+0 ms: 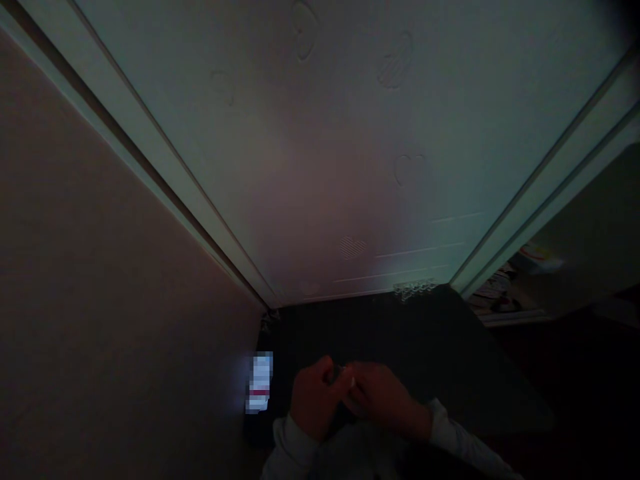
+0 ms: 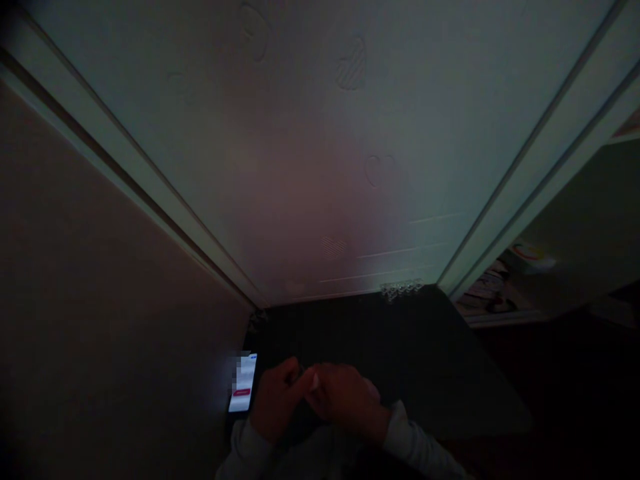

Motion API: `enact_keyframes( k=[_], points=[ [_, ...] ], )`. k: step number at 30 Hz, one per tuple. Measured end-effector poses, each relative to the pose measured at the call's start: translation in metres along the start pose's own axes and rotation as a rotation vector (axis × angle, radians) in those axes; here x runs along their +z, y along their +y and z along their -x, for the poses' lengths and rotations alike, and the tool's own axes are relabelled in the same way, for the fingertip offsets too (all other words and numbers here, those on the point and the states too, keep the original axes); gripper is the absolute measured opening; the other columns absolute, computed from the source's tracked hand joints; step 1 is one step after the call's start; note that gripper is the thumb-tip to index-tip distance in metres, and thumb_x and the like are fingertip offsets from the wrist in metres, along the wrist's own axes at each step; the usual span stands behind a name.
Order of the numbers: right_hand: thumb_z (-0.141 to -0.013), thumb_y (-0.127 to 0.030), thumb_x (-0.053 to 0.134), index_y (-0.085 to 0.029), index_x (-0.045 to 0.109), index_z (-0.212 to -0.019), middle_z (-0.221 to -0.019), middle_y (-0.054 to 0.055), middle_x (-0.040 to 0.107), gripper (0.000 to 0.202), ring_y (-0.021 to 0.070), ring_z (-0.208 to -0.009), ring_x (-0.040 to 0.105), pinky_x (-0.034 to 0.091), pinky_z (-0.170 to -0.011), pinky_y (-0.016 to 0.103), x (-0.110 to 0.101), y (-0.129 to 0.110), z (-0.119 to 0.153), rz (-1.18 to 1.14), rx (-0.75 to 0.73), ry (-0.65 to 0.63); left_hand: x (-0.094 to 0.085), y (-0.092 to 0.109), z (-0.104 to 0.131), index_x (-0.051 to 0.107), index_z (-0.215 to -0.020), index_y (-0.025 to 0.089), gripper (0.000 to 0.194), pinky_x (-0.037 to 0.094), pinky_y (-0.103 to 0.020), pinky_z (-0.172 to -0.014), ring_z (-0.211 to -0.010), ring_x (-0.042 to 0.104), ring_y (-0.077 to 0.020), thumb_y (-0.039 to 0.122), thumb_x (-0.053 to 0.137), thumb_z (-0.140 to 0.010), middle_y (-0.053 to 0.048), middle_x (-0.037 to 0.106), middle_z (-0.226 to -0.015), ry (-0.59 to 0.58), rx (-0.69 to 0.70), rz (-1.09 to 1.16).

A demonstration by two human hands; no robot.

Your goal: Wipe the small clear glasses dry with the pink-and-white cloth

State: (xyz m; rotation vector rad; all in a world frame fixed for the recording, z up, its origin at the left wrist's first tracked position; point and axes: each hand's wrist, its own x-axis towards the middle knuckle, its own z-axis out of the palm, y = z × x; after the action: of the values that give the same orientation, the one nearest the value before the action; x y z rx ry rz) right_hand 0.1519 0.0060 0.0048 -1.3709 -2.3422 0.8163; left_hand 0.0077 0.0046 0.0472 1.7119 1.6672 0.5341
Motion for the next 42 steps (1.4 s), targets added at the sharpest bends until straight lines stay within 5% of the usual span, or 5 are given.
enact_keyframes(
  k=[12, 16, 23, 30, 42],
  points=[
    [-0.084, -0.024, 0.048, -0.018, 0.053, -0.077, -0.074, 0.003, 0.064, 0.01, 0.014, -0.061, 0.056, 0.035, -0.054, 0.023, 0.014, 0.008, -0.003, -0.268, 0.067, -0.009, 0.012, -0.007, 0.003, 0.04, -0.048, 0.022, 0.033, 0.019, -0.028, -0.051, -0.048, 0.034, -0.0123, 0.032, 0.062, -0.068, 0.006, 0.033, -0.048, 0.084, 0.176, -0.044],
    [-0.08, -0.022, 0.049, -0.019, 0.05, -0.075, -0.071, 0.0, 0.059, 0.006, 0.013, -0.063, 0.052, 0.038, -0.057, 0.024, 0.017, 0.016, -0.002, -0.59, 0.085, 0.008, 0.01, -0.006, 0.004, 0.046, -0.05, 0.022, 0.028, 0.022, -0.027, -0.052, -0.052, 0.039, -0.0144, 0.032, 0.067, -0.065, 0.004, 0.041, -0.051, 0.083, 0.228, -0.043],
    [-0.078, -0.031, 0.053, -0.02, 0.045, -0.074, -0.064, -0.004, 0.049, 0.014, 0.0129, -0.06, 0.046, 0.039, -0.055, 0.025, 0.001, 0.024, -0.002, -0.864, 0.174, 0.059, 0.012, -0.004, 0.005, 0.038, -0.05, 0.022, 0.034, 0.02, -0.026, -0.051, -0.05, 0.034, -0.0123, 0.035, 0.062, -0.071, 0.006, 0.034, -0.05, 0.055, 0.16, 0.008],
    [-0.082, -0.051, 0.053, -0.021, 0.055, -0.108, -0.106, 0.006, 0.06, 0.039, 0.0228, -0.1, 0.054, 0.04, -0.088, 0.035, -0.02, 0.012, 0.006, -1.104, 0.142, 0.098, 0.007, 0.002, 0.004, 0.036, -0.055, 0.022, 0.035, 0.025, -0.024, -0.051, -0.051, 0.033, -0.0112, 0.039, 0.062, -0.072, 0.009, 0.032, -0.053, 0.045, 0.07, 0.172],
    [-0.094, -0.049, 0.028, -0.021, 0.045, -0.074, -0.07, -0.003, 0.044, 0.038, 0.0139, -0.064, 0.044, 0.038, -0.061, 0.026, -0.02, 0.007, -0.004, -0.727, 0.071, 0.213, 0.002, 0.0, 0.01, 0.042, -0.059, 0.021, 0.026, 0.03, -0.025, -0.056, -0.057, 0.042, -0.0133, 0.035, 0.062, -0.071, 0.006, 0.042, -0.057, 0.023, 0.116, 0.235]
  ],
)
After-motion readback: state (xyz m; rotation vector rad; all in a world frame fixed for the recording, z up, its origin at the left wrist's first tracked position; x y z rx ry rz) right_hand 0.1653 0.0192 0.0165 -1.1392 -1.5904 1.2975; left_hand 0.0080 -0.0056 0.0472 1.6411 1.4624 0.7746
